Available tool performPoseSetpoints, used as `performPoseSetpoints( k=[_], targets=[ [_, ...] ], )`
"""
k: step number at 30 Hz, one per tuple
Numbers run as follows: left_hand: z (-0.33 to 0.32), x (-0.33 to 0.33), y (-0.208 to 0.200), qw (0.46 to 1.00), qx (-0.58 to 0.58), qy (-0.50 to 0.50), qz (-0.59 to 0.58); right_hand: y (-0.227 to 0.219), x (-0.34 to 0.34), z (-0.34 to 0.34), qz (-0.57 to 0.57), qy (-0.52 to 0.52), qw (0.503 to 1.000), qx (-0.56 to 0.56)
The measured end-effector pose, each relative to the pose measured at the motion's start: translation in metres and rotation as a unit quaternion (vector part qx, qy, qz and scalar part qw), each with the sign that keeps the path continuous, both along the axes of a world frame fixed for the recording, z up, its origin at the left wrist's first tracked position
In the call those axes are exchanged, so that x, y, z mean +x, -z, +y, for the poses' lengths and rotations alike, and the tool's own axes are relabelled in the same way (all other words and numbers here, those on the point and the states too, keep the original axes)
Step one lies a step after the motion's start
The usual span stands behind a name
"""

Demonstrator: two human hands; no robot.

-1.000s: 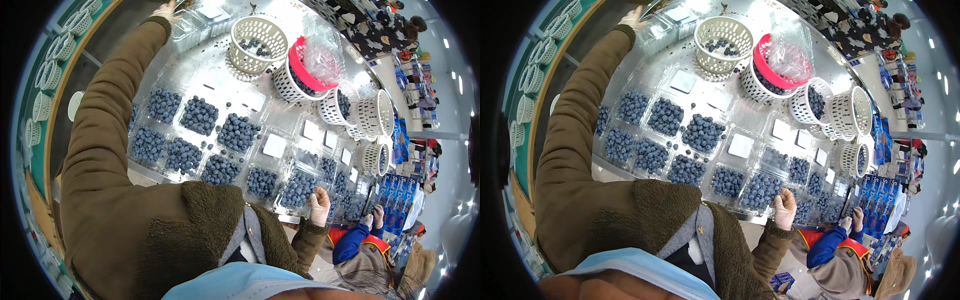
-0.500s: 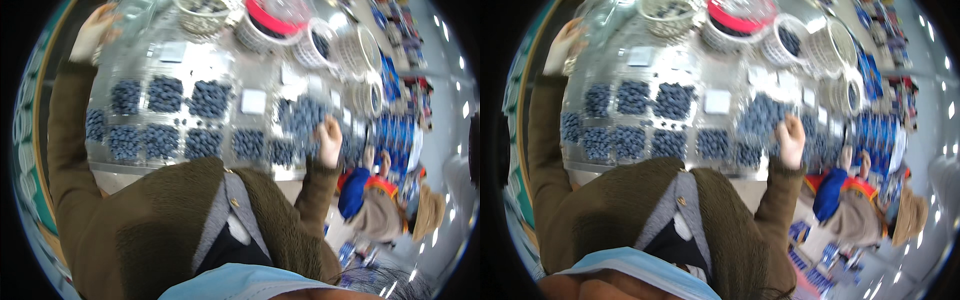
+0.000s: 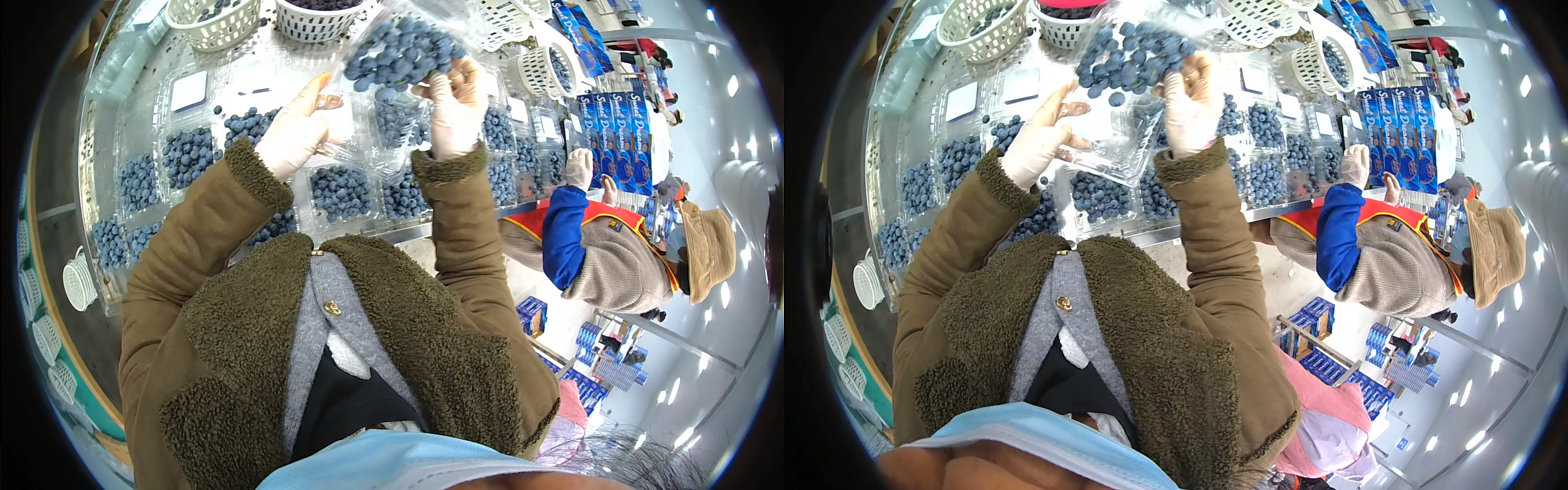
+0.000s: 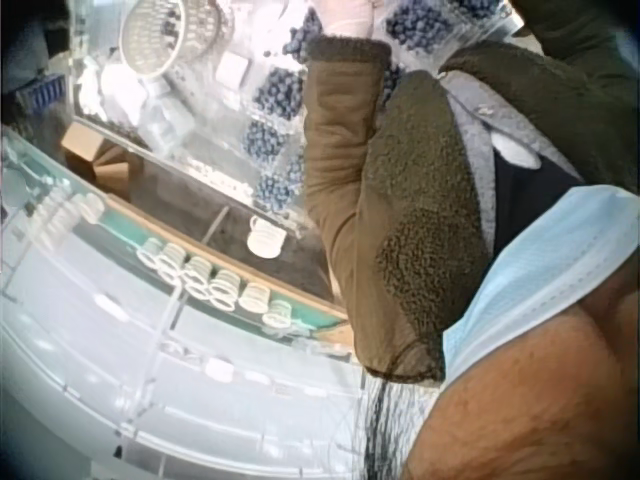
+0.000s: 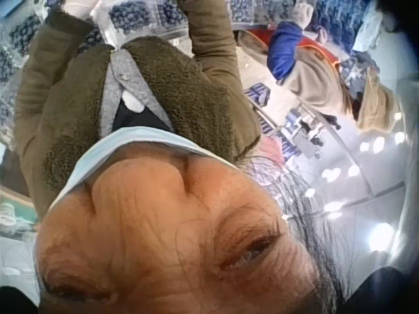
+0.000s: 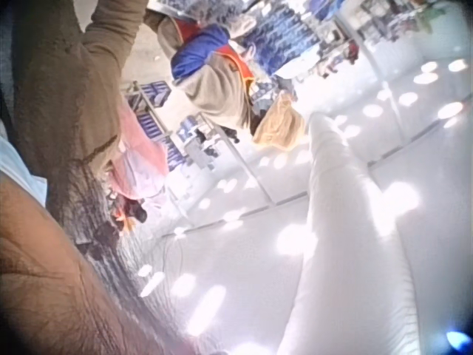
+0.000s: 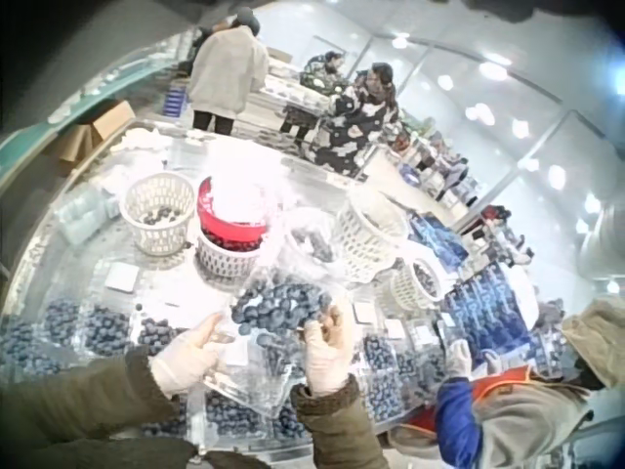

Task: The person repeatedly scoops blueberries from a bulk bin into clear plastic clamshell containers, closes the lids, and places the filled containers on a nearby table. The process is repeated continuously throughout the clip.

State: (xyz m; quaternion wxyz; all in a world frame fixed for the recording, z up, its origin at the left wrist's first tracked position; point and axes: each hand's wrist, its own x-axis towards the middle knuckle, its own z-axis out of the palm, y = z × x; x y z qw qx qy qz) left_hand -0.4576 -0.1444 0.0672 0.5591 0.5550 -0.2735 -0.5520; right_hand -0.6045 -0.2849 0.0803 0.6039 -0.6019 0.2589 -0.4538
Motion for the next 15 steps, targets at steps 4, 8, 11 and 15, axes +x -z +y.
performPoseSetpoints(
  k=[4,8,11,15],
  targets=[
    [-0.018,-0.010,0.004,0.999,0.007,-0.028,0.036,0.025,0.003,0.000,-0.011,0.057,0.996,-0.073],
    [-0.027,-0.007,0.008,1.000,-0.007,0.003,0.028,0.034,0.004,-0.005,-0.087,0.095,0.989,-0.069],
    [-0.031,-0.006,0.010,0.999,-0.003,-0.017,0.047,0.036,0.005,-0.006,-0.096,0.063,0.992,-0.057],
    [-0.032,-0.004,0.017,0.995,-0.042,-0.057,0.074,0.036,0.008,-0.006,-0.101,0.065,0.983,-0.140]
  ],
)
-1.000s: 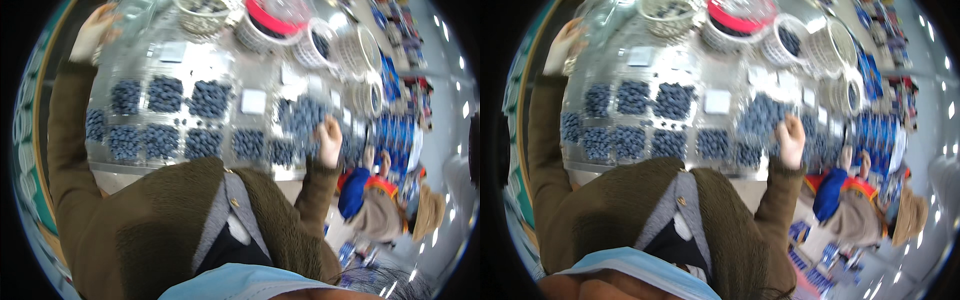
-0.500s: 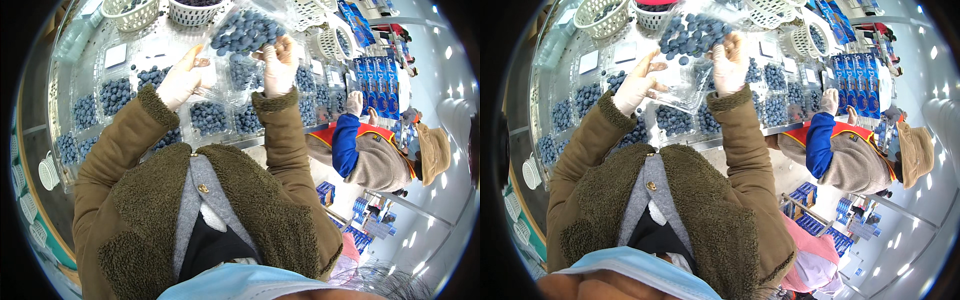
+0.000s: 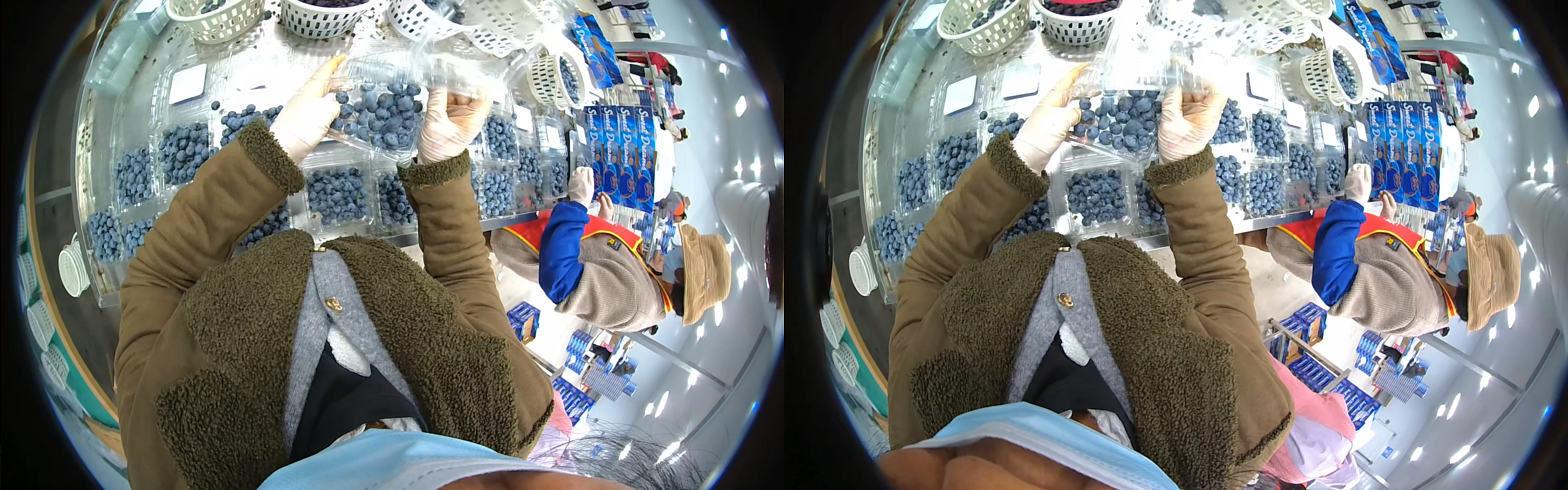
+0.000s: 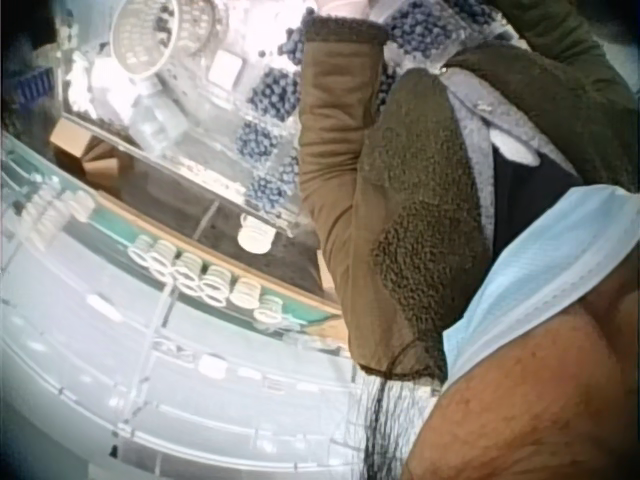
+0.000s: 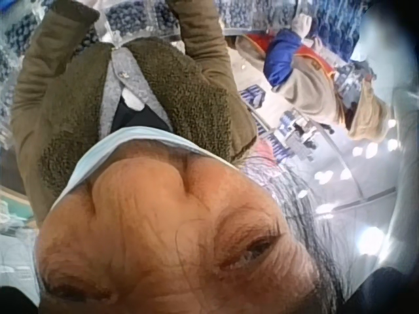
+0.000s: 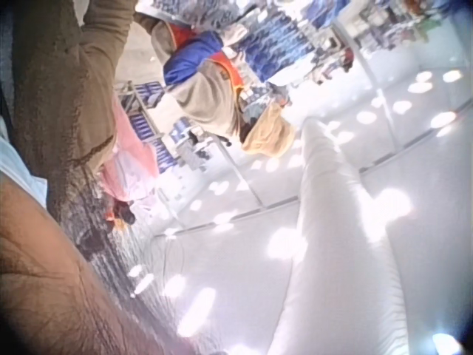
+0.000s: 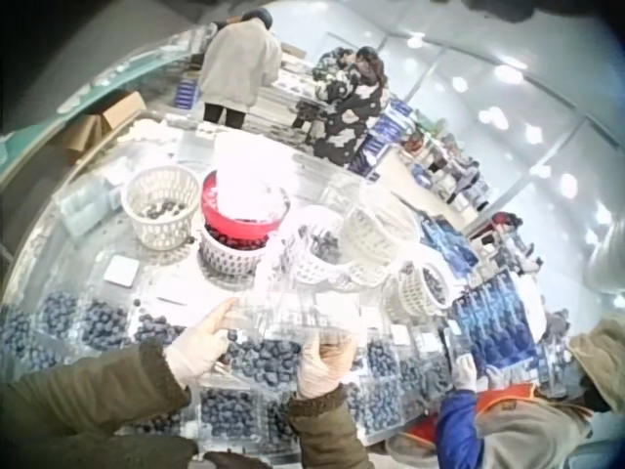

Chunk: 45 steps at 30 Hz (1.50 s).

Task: The person repeatedly scoops blueberries from a bulk bin into clear plastic clamshell containers, closes the lids, and places the filled containers on a nearby table. The process is repeated continuously throughout the clip.

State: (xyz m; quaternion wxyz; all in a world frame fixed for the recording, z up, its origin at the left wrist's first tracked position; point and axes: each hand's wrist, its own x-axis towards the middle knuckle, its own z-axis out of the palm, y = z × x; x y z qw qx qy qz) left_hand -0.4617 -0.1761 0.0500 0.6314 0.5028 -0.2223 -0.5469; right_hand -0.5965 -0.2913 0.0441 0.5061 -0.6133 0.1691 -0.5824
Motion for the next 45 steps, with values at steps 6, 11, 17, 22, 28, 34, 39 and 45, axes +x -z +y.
performPoseSetpoints(
  k=[6,11,17,22,28,34,39,45],
  targets=[
    [-0.002,0.008,0.013,0.999,-0.010,-0.044,0.002,0.001,0.003,-0.006,-0.057,-0.111,0.992,0.010],
    [-0.005,0.017,0.026,0.994,-0.073,-0.064,0.050,0.000,-0.001,-0.010,0.096,-0.106,0.990,-0.005],
    [-0.004,0.020,0.036,0.997,-0.041,-0.063,-0.014,-0.007,0.005,-0.016,0.137,-0.048,0.989,0.007],
    [-0.002,0.018,0.046,0.996,0.007,-0.091,-0.015,-0.001,0.003,-0.039,0.139,0.053,0.989,0.014],
    [0.008,0.008,0.067,0.992,0.019,-0.121,0.020,0.036,-0.037,-0.097,0.212,0.063,0.963,0.153],
    [0.018,-0.007,0.091,0.990,0.090,-0.105,-0.035,0.024,-0.067,-0.086,0.279,0.061,0.953,0.103],
    [0.030,-0.023,0.104,0.980,0.134,-0.130,-0.071,-0.004,-0.064,-0.039,0.274,0.113,0.954,0.042],
    [0.025,-0.028,0.091,0.958,0.195,-0.099,-0.185,-0.014,-0.053,-0.039,0.211,0.095,0.949,0.214]
  ],
)
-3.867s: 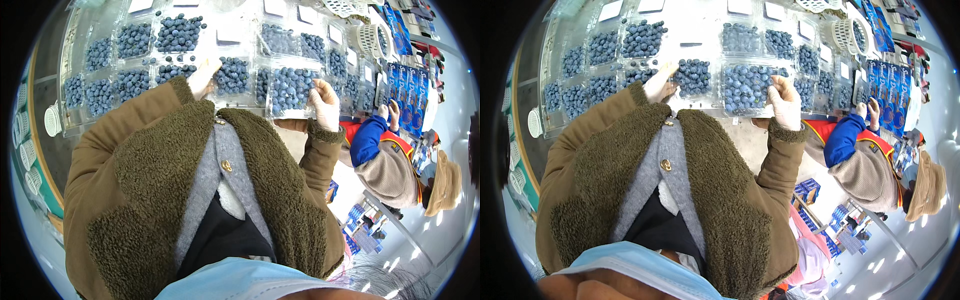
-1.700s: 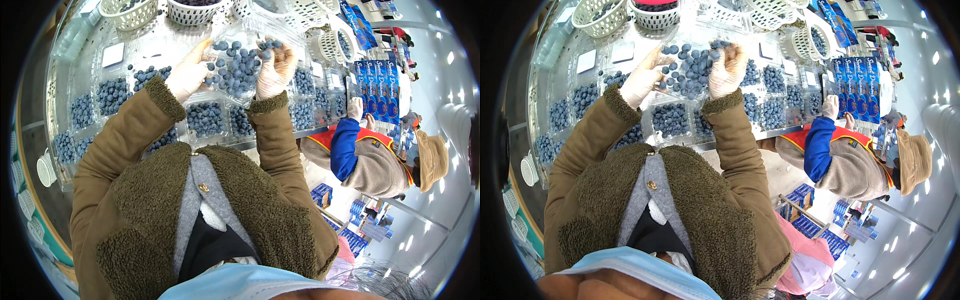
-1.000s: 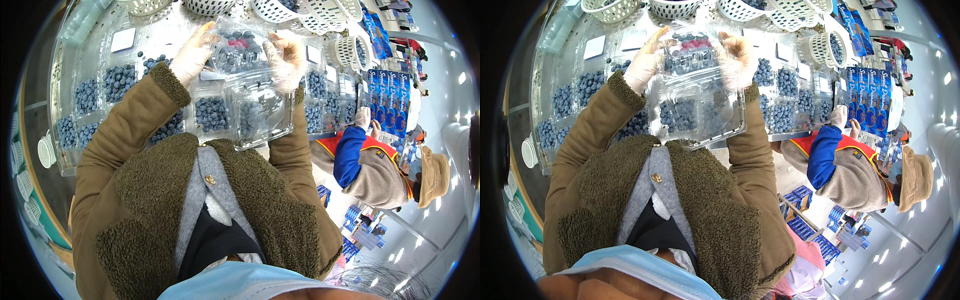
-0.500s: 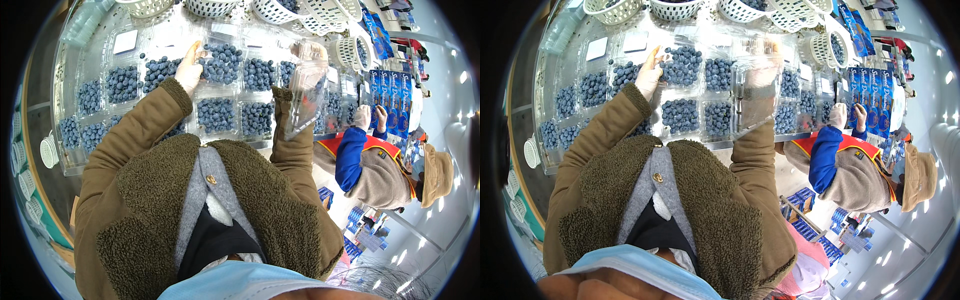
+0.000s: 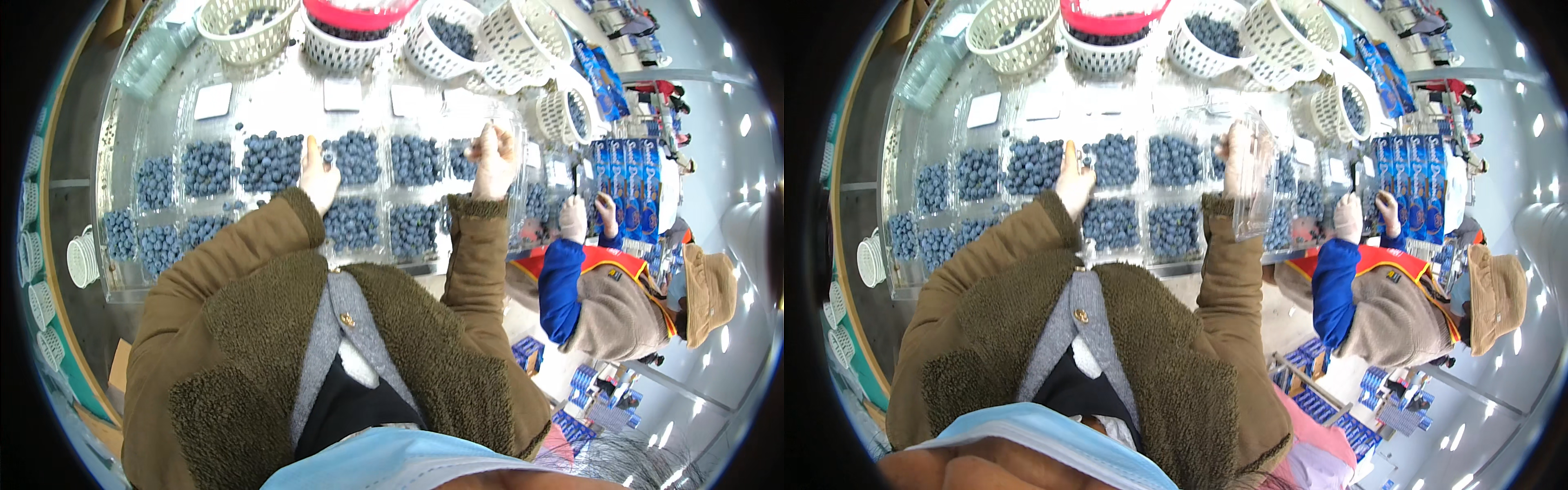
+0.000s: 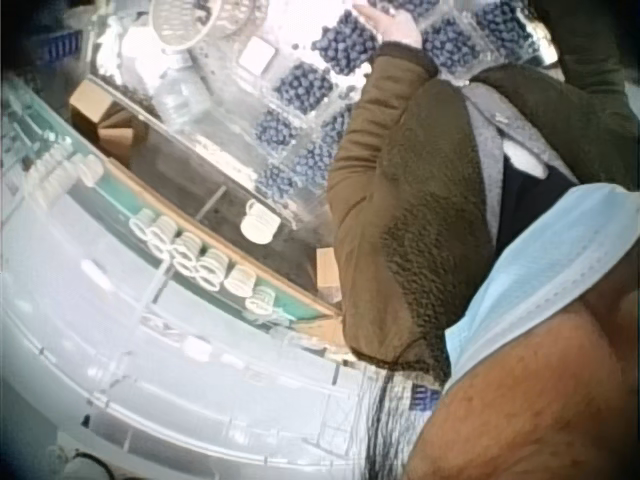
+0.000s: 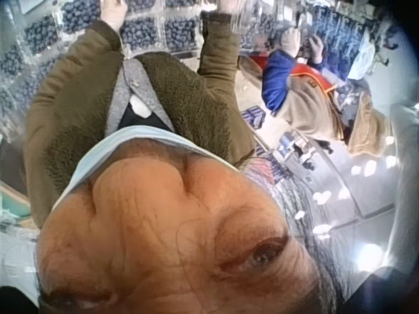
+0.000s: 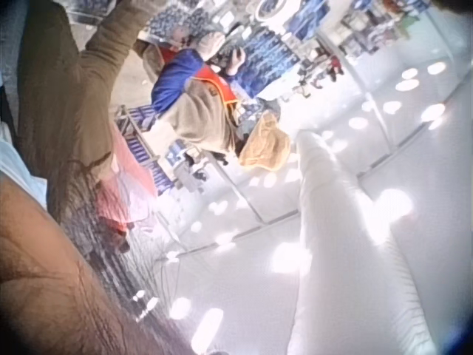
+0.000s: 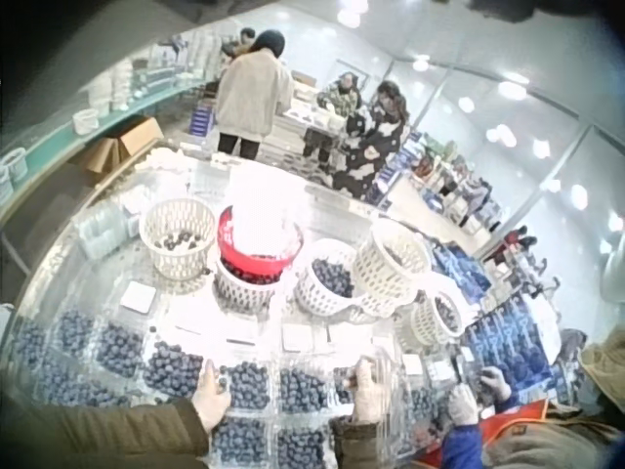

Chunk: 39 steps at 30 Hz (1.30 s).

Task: The person repeatedly scoops blueberries from a bulk bin into clear plastic clamshell containers, closes the lids, and places the filled containers on a nearby table. The process is repeated continuously throughout the clip.

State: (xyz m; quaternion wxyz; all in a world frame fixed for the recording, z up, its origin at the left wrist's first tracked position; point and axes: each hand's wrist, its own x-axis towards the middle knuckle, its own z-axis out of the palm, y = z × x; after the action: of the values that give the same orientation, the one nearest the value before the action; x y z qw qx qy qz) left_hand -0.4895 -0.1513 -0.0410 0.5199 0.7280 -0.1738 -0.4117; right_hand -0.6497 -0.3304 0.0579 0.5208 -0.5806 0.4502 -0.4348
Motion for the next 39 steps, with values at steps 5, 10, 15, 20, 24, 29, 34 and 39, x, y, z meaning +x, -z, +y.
performPoseSetpoints(
  k=[5,10,15,20,24,29,34,39],
  targets=[
    [0.010,-0.004,-0.012,0.985,0.027,0.100,-0.138,-0.034,0.037,-0.012,0.047,-0.080,0.995,-0.027],
    [0.016,-0.003,-0.018,0.973,0.015,0.143,-0.179,-0.077,0.109,-0.067,0.075,-0.167,0.980,-0.081],
    [0.030,0.006,-0.031,0.983,-0.113,0.108,-0.093,-0.101,0.205,-0.158,0.237,-0.264,0.927,-0.124],
    [0.056,0.045,-0.037,0.976,-0.165,0.031,-0.141,-0.079,0.275,-0.208,0.276,-0.288,0.906,-0.142],
    [0.087,0.081,-0.033,0.964,-0.140,-0.081,-0.209,-0.067,0.291,-0.214,0.392,-0.260,0.854,-0.220],
    [0.128,0.136,-0.028,0.954,-0.081,-0.174,-0.228,-0.072,0.285,-0.185,0.347,-0.234,0.896,-0.151],
    [0.145,0.204,-0.021,0.938,0.039,-0.077,-0.336,-0.077,0.243,-0.131,0.154,-0.197,0.947,-0.201],
    [0.142,0.249,-0.002,0.901,0.197,-0.001,-0.387,-0.044,0.198,-0.046,0.110,-0.329,0.915,-0.207]
  ],
)
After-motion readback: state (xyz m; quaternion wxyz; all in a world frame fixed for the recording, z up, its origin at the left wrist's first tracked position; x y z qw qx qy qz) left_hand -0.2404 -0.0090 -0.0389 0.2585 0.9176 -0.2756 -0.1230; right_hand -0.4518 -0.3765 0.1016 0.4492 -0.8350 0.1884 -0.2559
